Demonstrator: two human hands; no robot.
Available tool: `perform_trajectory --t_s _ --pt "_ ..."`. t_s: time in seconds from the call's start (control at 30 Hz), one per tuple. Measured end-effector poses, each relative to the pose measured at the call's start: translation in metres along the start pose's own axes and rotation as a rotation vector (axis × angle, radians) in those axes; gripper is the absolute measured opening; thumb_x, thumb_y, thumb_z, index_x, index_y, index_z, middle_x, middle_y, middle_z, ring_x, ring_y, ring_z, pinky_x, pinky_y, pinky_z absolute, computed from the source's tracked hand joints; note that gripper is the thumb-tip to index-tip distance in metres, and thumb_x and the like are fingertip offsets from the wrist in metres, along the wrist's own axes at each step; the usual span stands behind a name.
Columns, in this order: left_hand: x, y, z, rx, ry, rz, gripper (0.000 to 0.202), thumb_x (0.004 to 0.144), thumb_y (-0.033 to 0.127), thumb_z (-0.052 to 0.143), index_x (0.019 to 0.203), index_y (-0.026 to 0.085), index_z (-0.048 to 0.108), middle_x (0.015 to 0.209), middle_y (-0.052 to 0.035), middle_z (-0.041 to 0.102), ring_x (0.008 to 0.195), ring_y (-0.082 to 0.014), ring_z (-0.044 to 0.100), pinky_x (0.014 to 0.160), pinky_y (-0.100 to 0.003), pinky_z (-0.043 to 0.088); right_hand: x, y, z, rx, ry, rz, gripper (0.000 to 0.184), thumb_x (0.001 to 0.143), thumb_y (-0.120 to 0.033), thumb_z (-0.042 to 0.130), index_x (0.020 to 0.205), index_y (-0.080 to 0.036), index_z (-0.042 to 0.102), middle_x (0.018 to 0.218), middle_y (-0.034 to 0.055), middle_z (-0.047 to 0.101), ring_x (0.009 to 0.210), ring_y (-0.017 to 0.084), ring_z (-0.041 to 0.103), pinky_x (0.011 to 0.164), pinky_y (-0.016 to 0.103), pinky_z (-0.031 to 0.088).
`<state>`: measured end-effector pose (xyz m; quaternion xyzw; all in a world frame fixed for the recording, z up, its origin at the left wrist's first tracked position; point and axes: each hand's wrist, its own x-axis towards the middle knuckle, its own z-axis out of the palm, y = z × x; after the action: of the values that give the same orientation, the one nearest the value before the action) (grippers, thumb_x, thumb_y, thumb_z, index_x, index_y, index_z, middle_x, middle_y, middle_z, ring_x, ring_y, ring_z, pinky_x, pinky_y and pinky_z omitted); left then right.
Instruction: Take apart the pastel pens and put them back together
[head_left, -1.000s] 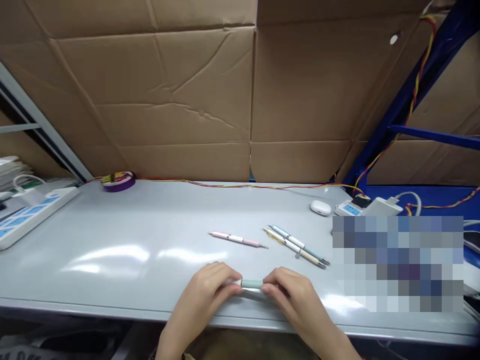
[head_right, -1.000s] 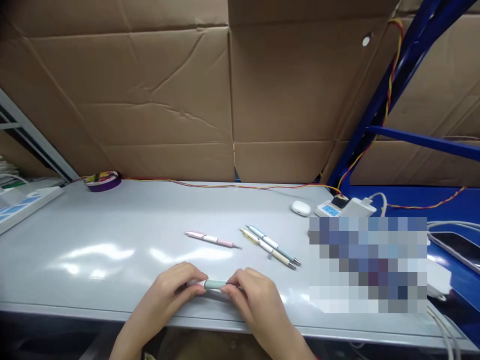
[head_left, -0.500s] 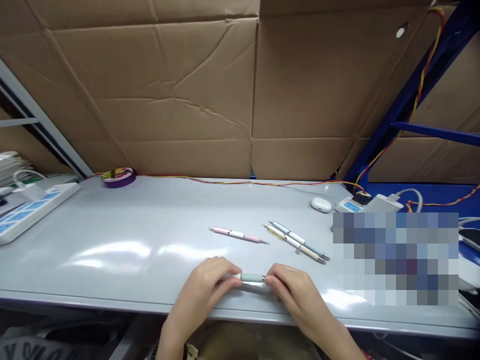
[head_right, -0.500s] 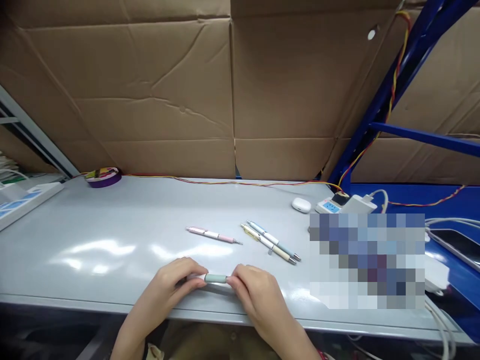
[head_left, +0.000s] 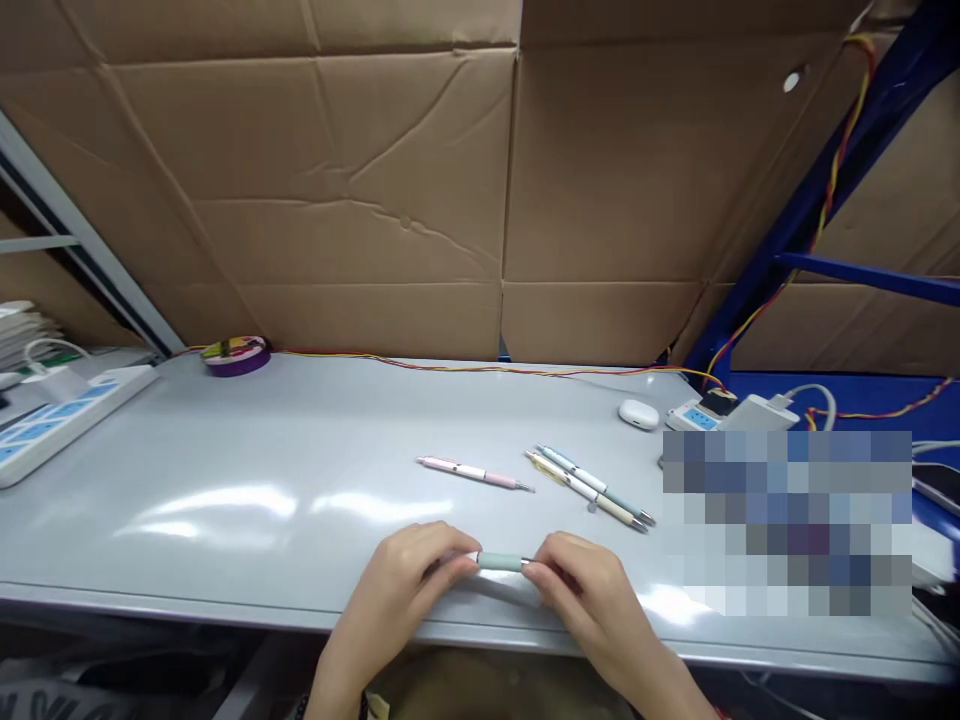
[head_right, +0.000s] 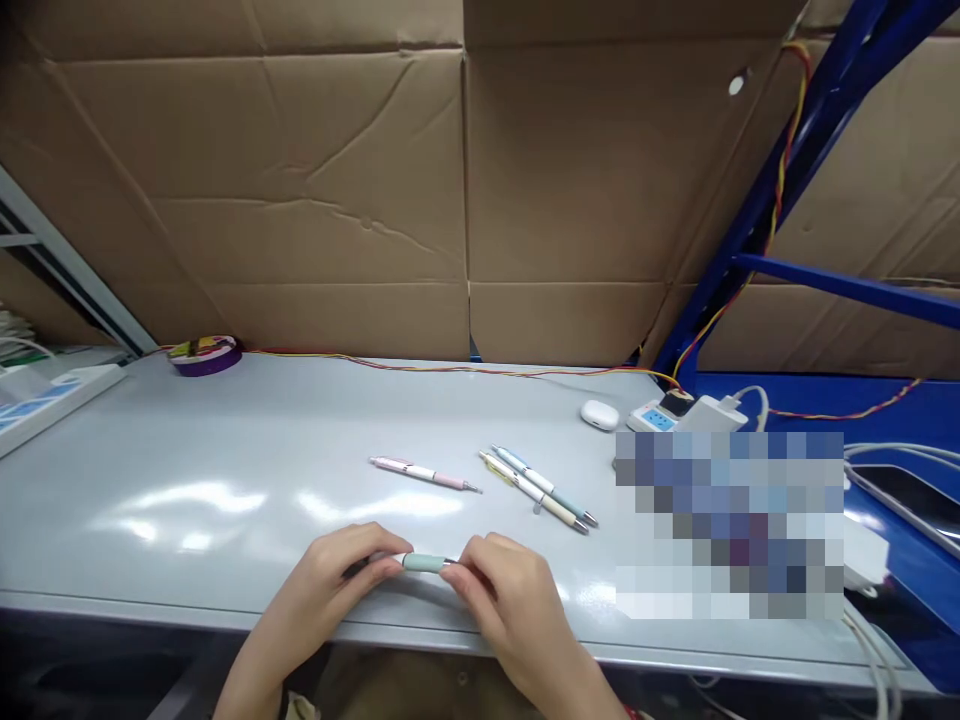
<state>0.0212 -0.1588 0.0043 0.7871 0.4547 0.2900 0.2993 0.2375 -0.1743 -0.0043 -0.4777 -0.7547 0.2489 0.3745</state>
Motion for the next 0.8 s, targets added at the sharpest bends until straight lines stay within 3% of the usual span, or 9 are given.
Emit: perform_trajectory --t_s 0.1,0.17,0.27,0.33,0.4,0.5,0.6,0.7,0.8 --pt "-0.002 -0.001 0.000 -0.056 0.007 0.016 0.020 0.095 0.032 0.046 0.091 0.023 0.064 0.080 0.0017 0.066 0.071 -0.0141 0.060 0.065 -0.021 0.044 -0.002 -0.008 0.008 0.325 0.018 0.132 0.015 0.087 -0.036 0.056 0.092 -0.022 0.056 0.070 -0.0006 0.061 0.061 0.014 0.056 0.054 0.023 0.042" --pt "-0.004 -0.001 0.000 -0.099 -0.015 0.037 0.021 0.095 0.032 0.046 0.091 0.023 0.065 0.077 0.0012 0.064 0.066 -0.0129 0.059 0.059 -0.020 0.044 -0.001 -0.013 0.013 0.530 -0.046 0.221 0.028 0.086 -0.037 0.059 0.109 -0.023 0.054 0.082 0.0019 0.066 0.068 0.015 0.061 0.057 0.023 0.046" --pt "-0.006 -0.002 -0.001 -0.196 -0.014 0.089 0.018 0.094 0.031 0.048 0.096 0.024 0.064 0.094 -0.0029 0.063 0.074 -0.0141 0.060 0.059 -0.020 0.046 0.000 -0.017 0.016 0.666 -0.095 0.306 0.020 0.084 -0.038 0.062 0.096 -0.022 0.063 0.087 0.0038 0.068 0.075 0.017 0.064 0.066 0.026 0.048" --pt "-0.008 -0.004 0.000 -0.316 0.015 0.136 0.017 0.094 0.033 0.049 0.103 0.027 0.062 0.111 -0.0050 0.059 0.080 -0.0152 0.061 0.064 -0.022 0.050 0.001 -0.017 0.015 0.741 -0.037 0.351 0.020 0.082 -0.040 0.065 0.088 -0.021 0.064 0.079 0.0030 0.069 0.076 0.018 0.066 0.068 0.026 0.049" --pt "-0.011 -0.006 0.001 -0.484 0.016 0.203 0.022 0.094 0.040 0.047 0.108 0.030 0.060 0.115 -0.0050 0.057 0.072 -0.0133 0.062 0.065 -0.024 0.052 0.002 -0.017 0.014 0.828 0.041 0.380 0.021 0.080 -0.041 0.067 0.086 -0.021 0.063 0.073 0.0018 0.069 0.074 0.018 0.067 0.067 0.025 0.049" --pt "-0.014 -0.006 0.004 -0.676 0.007 0.287 0.038 0.092 0.055 0.041 0.104 0.027 0.063 0.105 -0.0059 0.061 0.053 -0.0084 0.053 0.051 -0.021 0.049 0.003 -0.016 0.014 0.906 0.036 0.397 0.021 0.078 -0.040 0.070 0.082 -0.021 0.063 0.070 0.0013 0.070 0.072 0.017 0.068 0.068 0.024 0.050" --pt "-0.014 -0.002 0.007 -0.677 0.053 0.326 0.052 0.089 0.063 0.036 0.091 0.021 0.067 0.086 -0.0079 0.064 0.057 -0.0120 0.053 0.039 -0.017 0.039 0.003 -0.017 0.014 0.905 -0.023 0.401 0.020 0.077 -0.038 0.071 0.081 -0.020 0.062 0.070 0.0018 0.071 0.072 0.017 0.069 0.069 0.025 0.050" --pt "-0.013 0.002 0.009 -0.656 0.081 0.339 0.055 0.088 0.065 0.036 0.086 0.020 0.067 0.076 -0.0087 0.064 0.061 -0.0151 0.055 0.036 -0.016 0.034 0.002 -0.017 0.014 0.881 -0.041 0.391 0.020 0.077 -0.038 0.070 0.082 -0.020 0.062 0.070 0.0026 0.072 0.073 0.018 0.069 0.069 0.026 0.050" --pt "-0.014 0.002 0.008 -0.682 0.038 0.331 0.057 0.085 0.070 0.038 0.089 0.020 0.067 0.082 -0.0094 0.063 0.058 -0.0139 0.053 0.038 -0.018 0.037 0.001 -0.016 0.013 0.852 -0.005 0.386 0.021 0.078 -0.039 0.070 0.082 -0.020 0.063 0.071 0.0022 0.071 0.074 0.018 0.068 0.068 0.025 0.049"
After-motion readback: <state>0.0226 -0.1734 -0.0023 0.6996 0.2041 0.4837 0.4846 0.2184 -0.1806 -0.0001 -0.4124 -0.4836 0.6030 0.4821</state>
